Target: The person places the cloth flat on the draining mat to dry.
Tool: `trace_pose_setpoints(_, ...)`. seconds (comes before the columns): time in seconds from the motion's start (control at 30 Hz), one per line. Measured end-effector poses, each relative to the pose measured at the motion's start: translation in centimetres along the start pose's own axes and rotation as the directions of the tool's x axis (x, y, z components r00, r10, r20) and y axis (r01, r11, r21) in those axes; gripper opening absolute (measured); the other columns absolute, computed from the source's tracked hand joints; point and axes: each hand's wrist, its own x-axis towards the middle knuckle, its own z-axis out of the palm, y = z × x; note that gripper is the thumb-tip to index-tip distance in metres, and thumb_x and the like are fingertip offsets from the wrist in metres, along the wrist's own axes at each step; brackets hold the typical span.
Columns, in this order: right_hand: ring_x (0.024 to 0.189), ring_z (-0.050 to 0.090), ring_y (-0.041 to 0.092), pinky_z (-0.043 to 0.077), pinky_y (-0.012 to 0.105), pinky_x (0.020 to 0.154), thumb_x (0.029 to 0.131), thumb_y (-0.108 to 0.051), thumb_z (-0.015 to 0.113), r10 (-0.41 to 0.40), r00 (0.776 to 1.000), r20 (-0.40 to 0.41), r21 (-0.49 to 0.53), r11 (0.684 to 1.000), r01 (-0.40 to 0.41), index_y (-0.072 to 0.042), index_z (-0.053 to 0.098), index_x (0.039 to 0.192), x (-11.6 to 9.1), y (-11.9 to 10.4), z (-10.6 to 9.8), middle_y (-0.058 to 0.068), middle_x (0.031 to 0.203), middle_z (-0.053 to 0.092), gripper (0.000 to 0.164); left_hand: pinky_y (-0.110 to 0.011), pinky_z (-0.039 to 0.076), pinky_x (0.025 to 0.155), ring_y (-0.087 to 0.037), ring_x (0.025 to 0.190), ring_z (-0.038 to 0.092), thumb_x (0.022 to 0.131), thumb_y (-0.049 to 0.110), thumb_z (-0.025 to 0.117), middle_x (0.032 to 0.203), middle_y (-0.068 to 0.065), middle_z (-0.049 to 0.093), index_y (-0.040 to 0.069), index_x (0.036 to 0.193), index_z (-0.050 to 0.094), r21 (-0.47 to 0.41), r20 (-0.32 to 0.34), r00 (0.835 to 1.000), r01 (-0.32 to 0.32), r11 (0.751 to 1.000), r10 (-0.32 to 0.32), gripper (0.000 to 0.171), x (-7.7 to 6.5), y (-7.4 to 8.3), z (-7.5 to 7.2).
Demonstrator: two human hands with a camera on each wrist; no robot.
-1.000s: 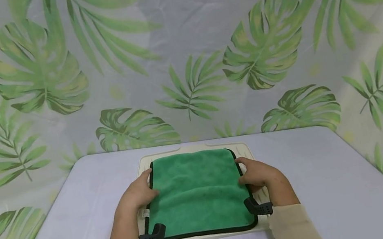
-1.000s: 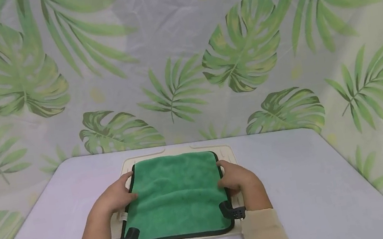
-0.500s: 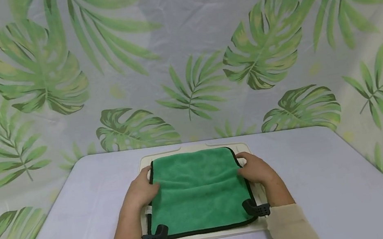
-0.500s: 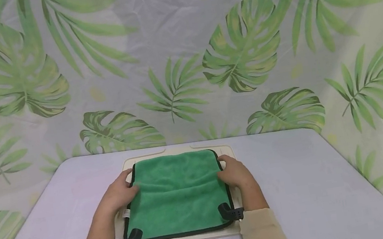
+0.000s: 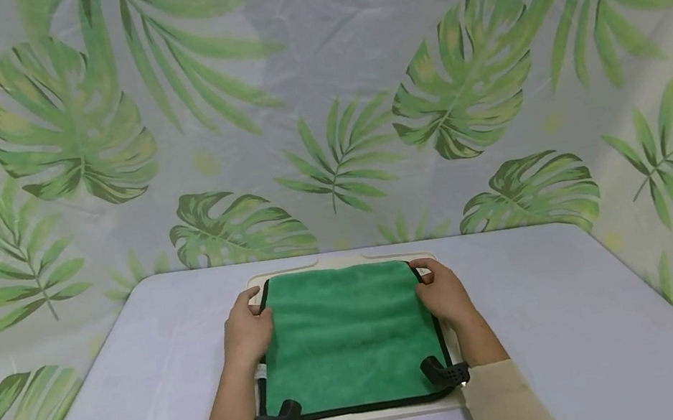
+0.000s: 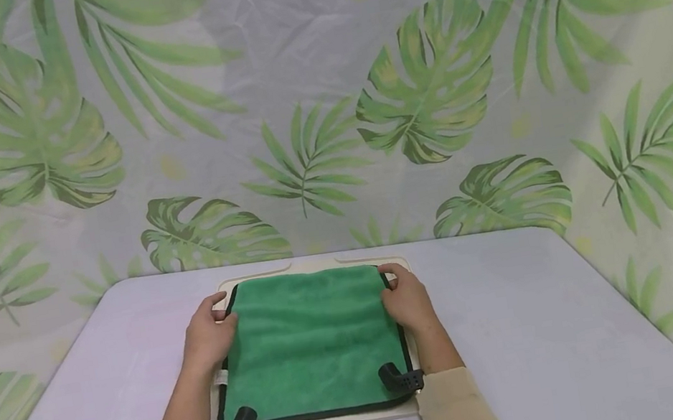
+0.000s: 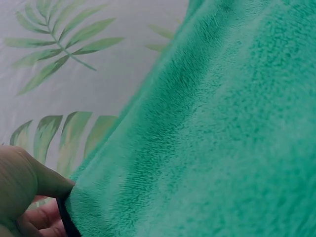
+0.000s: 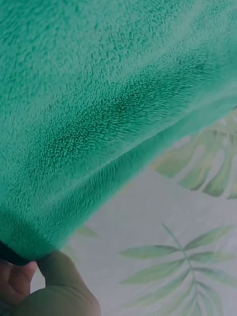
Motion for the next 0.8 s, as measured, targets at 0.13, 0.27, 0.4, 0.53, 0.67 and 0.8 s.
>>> trace_pose_setpoints(0.13, 0.089, 0.061, 0.028, 0.048, 0.032, 0.069, 0.1, -0.006, 0.049, 0.003, 1.0, -0.018, 0.008, 1.0, -0.003, -0.013, 0.05, 0.149, 0.1, 0.0, 0.0, 0.023, 0.123, 0.061, 0.049, -0.042, 0.053, 0.077, -0.036, 0.105, 0.065, 0.102, 0.011, 0.054, 0.119, -0.022, 0.06, 0.008, 0.152, 0.046, -0.009, -0.011, 1.0, 0.012, 1.0, -0.012, 0.05, 0.1, 0.0, 0.0)
trace_pose_setpoints(0.27, 0.101, 0.064, 0.034, 0.053, 0.038, 0.077, 0.103, -0.011, 0.05, 0.008, 1.0, -0.007, 0.009, 1.0, -0.008, -0.012, 0.052, 0.148, 0.2, 0.0, 0.2, 0.024, 0.129, 0.061, 0.045, -0.041, 0.053, 0.077, -0.036, 0.103, 0.064, 0.103, 0.014, 0.053, 0.12, -0.022, 0.061, 0.008, 0.153, 0.045, -0.017, 0.023, 1.0, 0.012, 1.0, -0.011, 0.051, 0.2, 0.0, 0.2)
trace_pose_setpoints(0.4, 0.122, 0.059, 0.042, 0.053, 0.051, 0.094, 0.106, -0.018, 0.052, -0.028, 1.0, -0.001, 0.052, 0.998, 0.028, -0.007, 0.054, 0.146, 0.4, -0.2, 0.3, 0.027, 0.141, 0.055, 0.041, -0.044, 0.055, 0.08, -0.038, 0.108, 0.064, 0.104, 0.022, 0.054, 0.128, -0.026, 0.06, 0.009, 0.156, 0.04, -0.034, 0.061, 0.998, -0.003, 0.999, 0.005, 0.055, 0.4, 0.2, 0.2)
trace_pose_setpoints(0.53, 0.133, 0.053, 0.044, 0.048, 0.057, 0.104, 0.107, -0.023, 0.053, -0.04, 0.999, 0.026, 0.084, 0.996, 0.038, -0.007, 0.054, 0.145, 0.9, -0.4, 0.3, 0.026, 0.148, 0.051, 0.041, -0.048, 0.056, 0.086, -0.041, 0.116, 0.063, 0.106, 0.027, 0.054, 0.136, -0.027, 0.058, 0.01, 0.159, 0.035, -0.043, 0.097, 0.995, 0.02, 0.999, -0.016, 0.059, 0.7, 0.1, -0.2)
trace_pose_setpoints(0.67, 0.137, 0.05, 0.043, 0.045, 0.058, 0.109, 0.107, -0.026, 0.052, -0.027, 0.998, 0.063, 0.107, 0.994, 0.02, -0.008, 0.054, 0.146, 1.8, -0.5, 0.3, 0.024, 0.152, 0.048, 0.042, -0.051, 0.054, 0.093, -0.042, 0.122, 0.06, 0.105, 0.027, 0.054, 0.139, -0.029, 0.057, 0.009, 0.158, 0.036, -0.058, 0.125, 0.992, 0.028, 0.998, -0.021, 0.059, 1.3, 0.0, -0.5)
trace_pose_setpoints(0.8, 0.136, 0.05, 0.043, 0.045, 0.057, 0.109, 0.107, -0.026, 0.052, -0.021, 0.995, 0.101, 0.105, 0.994, 0.01, -0.006, 0.053, 0.145, 2.9, -0.6, 0.2, 0.025, 0.151, 0.049, 0.043, -0.052, 0.052, 0.098, -0.043, 0.127, 0.058, 0.106, 0.026, 0.054, 0.142, -0.03, 0.054, 0.009, 0.156, 0.04, -0.099, 0.173, 0.985, 0.014, 0.995, 0.003, 0.055, 2.3, -0.1, -0.6)
